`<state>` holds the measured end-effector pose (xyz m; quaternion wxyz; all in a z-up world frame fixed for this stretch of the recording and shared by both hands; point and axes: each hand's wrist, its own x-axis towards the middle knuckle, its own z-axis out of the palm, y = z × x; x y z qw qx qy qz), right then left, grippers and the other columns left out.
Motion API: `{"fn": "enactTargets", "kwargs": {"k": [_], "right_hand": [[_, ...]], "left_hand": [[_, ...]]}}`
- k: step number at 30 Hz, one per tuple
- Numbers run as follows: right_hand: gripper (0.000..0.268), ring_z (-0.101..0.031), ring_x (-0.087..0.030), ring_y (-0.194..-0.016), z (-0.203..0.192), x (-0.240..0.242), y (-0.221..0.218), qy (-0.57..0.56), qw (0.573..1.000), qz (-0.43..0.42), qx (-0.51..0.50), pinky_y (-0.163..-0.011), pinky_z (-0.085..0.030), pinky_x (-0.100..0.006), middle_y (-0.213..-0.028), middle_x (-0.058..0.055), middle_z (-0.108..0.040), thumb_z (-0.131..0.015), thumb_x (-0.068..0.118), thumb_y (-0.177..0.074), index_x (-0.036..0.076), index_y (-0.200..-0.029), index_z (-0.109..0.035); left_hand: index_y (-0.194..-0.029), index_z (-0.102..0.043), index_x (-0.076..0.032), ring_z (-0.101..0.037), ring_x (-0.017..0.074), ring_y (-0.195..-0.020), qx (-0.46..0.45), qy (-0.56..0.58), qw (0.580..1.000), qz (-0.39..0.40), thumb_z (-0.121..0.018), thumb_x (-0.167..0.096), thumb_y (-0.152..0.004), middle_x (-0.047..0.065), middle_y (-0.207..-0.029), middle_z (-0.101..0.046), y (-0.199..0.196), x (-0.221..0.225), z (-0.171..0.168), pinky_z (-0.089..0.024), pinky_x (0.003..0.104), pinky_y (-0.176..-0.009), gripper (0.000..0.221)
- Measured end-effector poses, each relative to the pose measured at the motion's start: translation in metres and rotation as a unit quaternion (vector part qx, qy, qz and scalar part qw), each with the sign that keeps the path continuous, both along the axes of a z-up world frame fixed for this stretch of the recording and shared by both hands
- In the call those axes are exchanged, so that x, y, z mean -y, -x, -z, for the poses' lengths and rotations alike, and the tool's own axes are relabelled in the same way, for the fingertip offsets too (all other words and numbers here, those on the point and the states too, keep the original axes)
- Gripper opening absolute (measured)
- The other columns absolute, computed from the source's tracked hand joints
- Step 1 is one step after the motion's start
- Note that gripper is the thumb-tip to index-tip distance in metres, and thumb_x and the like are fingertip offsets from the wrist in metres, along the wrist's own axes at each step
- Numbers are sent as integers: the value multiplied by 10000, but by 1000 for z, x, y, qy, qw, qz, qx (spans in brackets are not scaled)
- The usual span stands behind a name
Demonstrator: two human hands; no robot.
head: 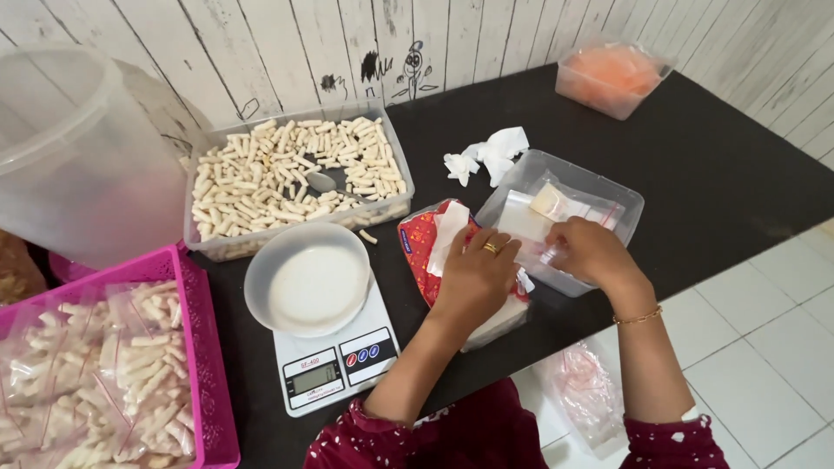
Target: The person scoops white cylindrical snack pieces from a container onto a digital scale, then transfers them into small plastic bags. The person seals each bag and places it into a pink tray. The process is repeated multiple times.
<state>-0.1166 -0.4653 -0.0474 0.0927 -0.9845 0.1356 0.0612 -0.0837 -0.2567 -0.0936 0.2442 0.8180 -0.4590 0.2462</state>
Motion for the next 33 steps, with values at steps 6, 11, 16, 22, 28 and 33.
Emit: {"fn": "enactTargets", "kwargs": {"k": [6, 11, 16, 22, 28, 33], "right_hand": [[251, -692, -386, -1101, -15, -6, 8, -57, 995, 19, 76, -964, -526, -492, -1101, -179, -763, -616, 169, -926, 114, -1104, -784], [184, -697, -372, -1048, -14, 3, 11, -87, 987, 28, 135, -899, -545, -475, -1048, -143, -760, -666, 204, -900, 182, -1043, -779], [365, -644, -405, -1180, -37, -31, 3, -158, 979, -72, 105, -949, -536, -528, -1199, -222, -695, -718, 191, -859, 102, -1212, -696], [266, -645, -362, -1149, 11, -23, -42, 23, 989, -145, 8, -926, -564, -502, -1212, -86, -667, -662, 260, -905, 190, -1154, -721], [339, -693, -354, -1094, -2, -27, -36, 15, 997, -66, -24, -928, -553, -471, -1100, -87, -760, -492, 415, -983, 244, -1066, -773], [501, -622, -399, -1193, -29, -40, -26, -147, 984, 7, 104, -1004, -477, -515, -1235, -153, -703, -374, 467, -1008, 168, -1197, -729]], "left_hand": [[-1198, -689, -94, -634, 326, -1188, 28, 34, 999, -4, -629, -161, -957, 133, -1123, -697, 0, -2, 0, -401, 603, -1105, 257], [-1203, -694, -101, -628, 311, -1191, 11, 38, 999, -1, -619, -165, -957, 129, -1129, -696, 1, -4, -2, -392, 588, -1114, 265], [-1203, -699, -99, -631, 311, -1177, 0, 47, 999, 3, -617, -156, -952, 132, -1122, -696, 2, -4, -2, -391, 580, -1114, 271], [-1169, -713, -132, -617, 280, -1155, 19, 72, 997, -22, -621, -204, -921, 94, -1103, -687, -1, -1, 2, -418, 515, -1083, 273], [-1149, -712, -151, -594, 249, -1178, 8, 74, 997, -26, -618, -236, -910, 57, -1114, -671, -3, -1, 8, -421, 468, -1062, 270], [-1187, -707, -130, -598, 274, -1190, -43, 81, 996, 0, -619, -210, -928, 89, -1143, -676, -2, -5, 1, -403, 494, -1077, 285]]}}
